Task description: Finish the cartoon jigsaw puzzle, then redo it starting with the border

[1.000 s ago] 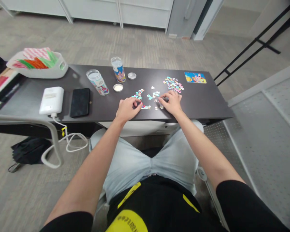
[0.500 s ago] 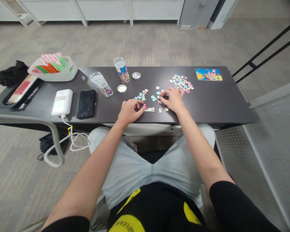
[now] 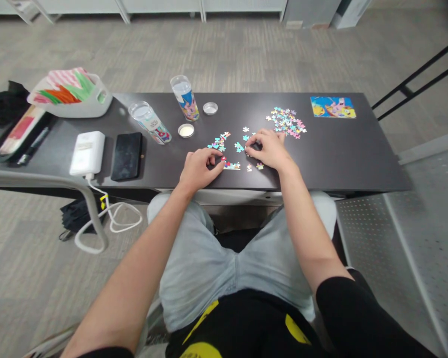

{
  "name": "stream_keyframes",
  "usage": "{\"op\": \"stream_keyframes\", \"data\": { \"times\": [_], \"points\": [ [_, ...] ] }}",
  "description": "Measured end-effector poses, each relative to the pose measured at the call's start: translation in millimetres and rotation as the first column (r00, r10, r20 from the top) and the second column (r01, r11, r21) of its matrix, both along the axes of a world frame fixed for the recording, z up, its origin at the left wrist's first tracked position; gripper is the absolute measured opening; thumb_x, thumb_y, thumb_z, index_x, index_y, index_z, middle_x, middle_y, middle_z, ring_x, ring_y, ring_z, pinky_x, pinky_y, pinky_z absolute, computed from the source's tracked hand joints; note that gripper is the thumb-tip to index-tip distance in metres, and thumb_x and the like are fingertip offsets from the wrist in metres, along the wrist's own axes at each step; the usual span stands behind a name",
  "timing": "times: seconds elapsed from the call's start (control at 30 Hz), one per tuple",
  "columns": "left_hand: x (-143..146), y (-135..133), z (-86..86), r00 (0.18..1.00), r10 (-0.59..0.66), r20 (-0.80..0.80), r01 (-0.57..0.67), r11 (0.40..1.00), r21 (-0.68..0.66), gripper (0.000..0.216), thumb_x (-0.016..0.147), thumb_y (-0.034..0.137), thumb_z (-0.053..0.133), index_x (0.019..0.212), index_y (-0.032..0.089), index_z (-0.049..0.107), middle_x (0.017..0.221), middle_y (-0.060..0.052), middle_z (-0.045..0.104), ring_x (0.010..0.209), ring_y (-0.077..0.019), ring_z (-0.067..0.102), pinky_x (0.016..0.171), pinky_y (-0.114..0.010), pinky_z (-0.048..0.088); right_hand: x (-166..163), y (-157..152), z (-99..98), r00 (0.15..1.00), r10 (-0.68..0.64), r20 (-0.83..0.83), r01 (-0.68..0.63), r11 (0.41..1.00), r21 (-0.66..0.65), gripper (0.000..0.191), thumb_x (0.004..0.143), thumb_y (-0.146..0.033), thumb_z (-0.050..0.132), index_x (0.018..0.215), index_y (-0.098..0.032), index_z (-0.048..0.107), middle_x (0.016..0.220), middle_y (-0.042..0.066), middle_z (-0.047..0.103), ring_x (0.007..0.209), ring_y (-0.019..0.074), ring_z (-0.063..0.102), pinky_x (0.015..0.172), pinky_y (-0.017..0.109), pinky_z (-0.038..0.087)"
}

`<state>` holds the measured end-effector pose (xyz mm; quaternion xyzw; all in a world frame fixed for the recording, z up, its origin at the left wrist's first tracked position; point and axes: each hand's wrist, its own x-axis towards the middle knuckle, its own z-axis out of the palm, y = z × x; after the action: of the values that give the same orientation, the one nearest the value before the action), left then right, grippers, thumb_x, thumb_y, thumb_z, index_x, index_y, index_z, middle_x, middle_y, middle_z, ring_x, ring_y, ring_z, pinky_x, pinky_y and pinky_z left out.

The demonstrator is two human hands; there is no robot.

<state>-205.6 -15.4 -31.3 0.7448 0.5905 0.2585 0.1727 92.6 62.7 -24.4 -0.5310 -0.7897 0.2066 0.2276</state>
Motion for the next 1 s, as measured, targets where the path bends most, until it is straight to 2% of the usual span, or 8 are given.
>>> {"op": "stream_keyframes", "data": {
  "times": [0.17, 0.33, 0.4, 0.57, 0.7, 0.87, 1.0],
  "points": [
    [-0.9, -0.2, -2.6, 0.999, -0.021, 0.030, 0.020, 0.999, 0.036, 0.021, 0.109, 0.033, 0.089, 0.128, 0.024, 0.092, 0.099, -0.002, 0.080, 0.099, -0.0278, 0.075, 0.106, -0.049, 0.047, 0.8, 9.6, 3.5, 0.999, 0.033, 0.043, -0.032, 0.999, -0.021, 0.005, 0.106, -0.024, 0.088, 0.109, -0.028, 0.089, 0.133, 0.011, 0.089, 0.131, 0.0403, 0.077, 0.123, 0.061, 0.039],
    [-0.4, 1.2, -3.2, 1.000, -0.010, 0.011, 0.010, 1.000, 0.012, 0.020, 0.110, 0.031, 0.088, 0.129, 0.026, 0.092, 0.100, -0.002, 0.080, 0.100, -0.0277, 0.075, 0.108, -0.049, 0.048, 5.0, 15.7, 7.9, 0.999, 0.017, 0.037, -0.016, 1.000, -0.012, 0.008, 0.105, -0.023, 0.087, 0.108, -0.029, 0.084, 0.129, 0.008, 0.091, 0.124, 0.0382, 0.079, 0.125, 0.062, 0.040],
    [-1.1, 2.3, -3.9, 0.999, -0.028, 0.017, 0.027, 1.000, 0.011, 0.019, 0.111, 0.032, 0.087, 0.128, 0.026, 0.091, 0.101, -0.003, 0.080, 0.099, -0.0276, 0.075, 0.106, -0.049, 0.048, 7.3, 13.0, 9.6, 0.999, -0.022, 0.035, 0.022, 1.000, -0.016, 0.009, 0.105, -0.027, 0.091, 0.107, -0.029, 0.082, 0.131, 0.009, 0.091, 0.124, 0.0385, 0.079, 0.126, 0.063, 0.041],
    [-2.2, 2.6, -4.6, 0.999, -0.039, 0.035, 0.038, 0.999, 0.023, 0.018, 0.113, 0.033, 0.086, 0.128, 0.026, 0.092, 0.103, -0.003, 0.081, 0.100, -0.0280, 0.075, 0.108, -0.050, 0.049, 3.5, -3.3, 8.3, 0.978, -0.201, 0.052, 0.202, 0.979, -0.014, 0.029, 0.105, -0.041, 0.101, 0.097, -0.028, 0.076, 0.132, 0.013, 0.089, 0.134, 0.0428, 0.079, 0.130, 0.066, 0.040],
    [-0.9, -0.2, -1.8, 1.000, -0.021, 0.009, 0.021, 1.000, -0.003, 0.015, 0.114, 0.030, 0.085, 0.128, 0.027, 0.091, 0.108, -0.004, 0.083, 0.105, -0.0290, 0.076, 0.112, -0.050, 0.048, -5.9, -12.0, 5.0, 0.954, -0.295, 0.043, 0.294, 0.955, 0.031, 0.024, 0.107, -0.040, 0.095, 0.096, -0.028, 0.078, 0.132, 0.015, 0.088, 0.139, 0.0444, 0.076, 0.131, 0.066, 0.037],
    [-0.7, -2.5, 0.2, 1.000, -0.008, 0.030, 0.008, 1.000, -0.008, 0.015, 0.114, 0.029, 0.085, 0.127, 0.026, 0.091, 0.108, -0.004, 0.085, 0.105, -0.0286, 0.076, 0.113, -0.050, 0.049, -8.4, -13.2, 2.8, 0.973, -0.223, 0.059, 0.221, 0.975, 0.034, 0.010, 0.112, -0.036, 0.083, 0.111, -0.028, 0.089, 0.138, 0.015, 0.090, 0.133, 0.0409, 0.079, 0.128, 0.063, 0.040],
    [-1.8, -2.4, -0.1, 0.999, -0.012, 0.038, 0.013, 1.000, -0.013, 0.013, 0.115, 0.032, 0.084, 0.125, 0.027, 0.091, 0.107, -0.005, 0.084, 0.103, -0.0288, 0.076, 0.112, -0.052, 0.049, -7.1, -13.9, -2.3, 0.978, -0.207, 0.005, 0.205, 0.975, 0.085, 0.021, 0.110, -0.032, 0.077, 0.125, -0.030, 0.091, 0.137, 0.014, 0.091, 0.133, 0.0416, 0.081, 0.127, 0.064, 0.041]
  ]
}}
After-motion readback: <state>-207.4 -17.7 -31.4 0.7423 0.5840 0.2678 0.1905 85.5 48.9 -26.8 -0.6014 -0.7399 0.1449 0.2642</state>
